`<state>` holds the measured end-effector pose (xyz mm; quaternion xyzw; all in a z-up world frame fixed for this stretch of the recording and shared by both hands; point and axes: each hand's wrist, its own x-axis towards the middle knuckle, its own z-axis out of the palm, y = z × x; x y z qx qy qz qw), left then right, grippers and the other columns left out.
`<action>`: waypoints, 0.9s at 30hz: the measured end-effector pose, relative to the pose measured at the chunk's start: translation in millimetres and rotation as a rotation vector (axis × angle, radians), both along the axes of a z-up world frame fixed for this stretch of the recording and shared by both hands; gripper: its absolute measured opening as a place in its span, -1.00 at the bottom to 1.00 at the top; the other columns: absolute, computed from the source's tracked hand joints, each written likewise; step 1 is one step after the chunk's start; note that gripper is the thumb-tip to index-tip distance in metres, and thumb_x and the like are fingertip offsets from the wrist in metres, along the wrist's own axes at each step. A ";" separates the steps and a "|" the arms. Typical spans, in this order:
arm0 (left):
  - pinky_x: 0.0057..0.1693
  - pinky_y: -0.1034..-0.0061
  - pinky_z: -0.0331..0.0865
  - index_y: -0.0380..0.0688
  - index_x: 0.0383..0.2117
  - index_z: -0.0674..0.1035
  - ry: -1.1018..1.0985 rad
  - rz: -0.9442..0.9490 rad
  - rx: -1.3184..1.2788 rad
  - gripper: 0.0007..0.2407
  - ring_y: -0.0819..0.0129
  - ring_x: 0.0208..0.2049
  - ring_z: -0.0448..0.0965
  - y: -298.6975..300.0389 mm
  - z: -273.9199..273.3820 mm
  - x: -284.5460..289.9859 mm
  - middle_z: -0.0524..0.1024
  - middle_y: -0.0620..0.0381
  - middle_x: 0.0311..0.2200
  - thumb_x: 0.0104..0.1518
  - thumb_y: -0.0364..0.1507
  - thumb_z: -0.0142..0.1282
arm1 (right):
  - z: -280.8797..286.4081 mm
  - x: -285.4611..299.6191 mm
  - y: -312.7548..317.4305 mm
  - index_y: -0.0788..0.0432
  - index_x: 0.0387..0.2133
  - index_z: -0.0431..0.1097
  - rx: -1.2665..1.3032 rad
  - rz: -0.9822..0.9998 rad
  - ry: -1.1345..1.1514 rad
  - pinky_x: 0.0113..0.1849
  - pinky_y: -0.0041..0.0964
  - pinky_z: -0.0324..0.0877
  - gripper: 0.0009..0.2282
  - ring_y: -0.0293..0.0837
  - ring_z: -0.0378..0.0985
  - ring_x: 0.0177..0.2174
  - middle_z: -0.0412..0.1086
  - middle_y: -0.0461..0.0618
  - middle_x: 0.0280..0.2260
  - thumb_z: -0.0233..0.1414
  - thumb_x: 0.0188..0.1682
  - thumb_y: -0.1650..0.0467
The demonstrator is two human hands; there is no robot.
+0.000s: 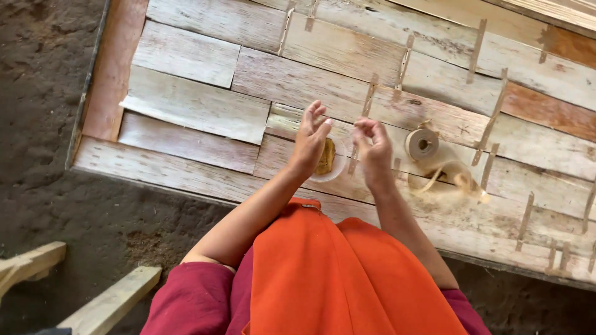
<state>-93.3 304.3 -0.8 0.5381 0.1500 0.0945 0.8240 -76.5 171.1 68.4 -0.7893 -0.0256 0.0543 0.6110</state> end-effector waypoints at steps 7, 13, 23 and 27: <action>0.07 0.28 0.47 -0.18 0.31 0.25 -0.074 -0.629 -0.545 -0.48 -0.07 -0.27 0.70 2.2 23.1 5.0 0.59 -0.35 -0.35 0.39 -0.06 -0.17 | 37.0 32.3 -0.6 0.13 -0.21 0.37 0.584 -0.185 0.135 -0.15 -0.36 0.61 -0.93 -0.18 0.64 -0.15 0.49 0.02 -0.02 0.06 0.08 0.43; -0.03 0.33 0.53 -0.14 -0.37 0.57 -0.044 -0.857 -0.432 -0.65 0.26 -0.33 0.64 29.4 63.0 -8.6 0.53 0.00 -0.57 0.33 -0.11 -0.04 | 29.4 54.9 -26.0 -0.03 -0.11 0.44 0.663 -0.188 0.213 0.04 -0.08 0.50 -0.77 -0.14 0.53 0.04 0.48 -0.07 0.06 0.07 0.05 0.20; -0.61 0.64 0.25 -0.19 -0.39 0.58 0.321 -0.851 -0.007 -0.74 0.41 -0.82 0.37 78.1 14.3 -56.1 0.46 0.01 -0.77 0.32 -0.27 -0.02 | -41.1 86.5 -81.4 0.00 -0.18 0.45 0.009 -0.428 -0.135 -0.12 -0.26 0.41 -0.87 -0.11 0.38 -0.13 0.32 -0.03 -0.22 0.05 0.17 0.25; -0.67 0.69 0.13 -0.21 -0.47 0.63 0.404 -0.773 0.069 -0.76 0.47 -0.88 0.25 93.4 -10.1 -77.0 0.41 0.04 -0.84 0.27 -0.32 0.07 | -69.0 109.2 -127.5 -0.03 -0.09 0.50 -0.816 -0.330 -0.586 0.02 -0.04 0.19 -0.89 0.09 0.33 0.07 0.28 0.06 -0.03 0.09 0.19 0.30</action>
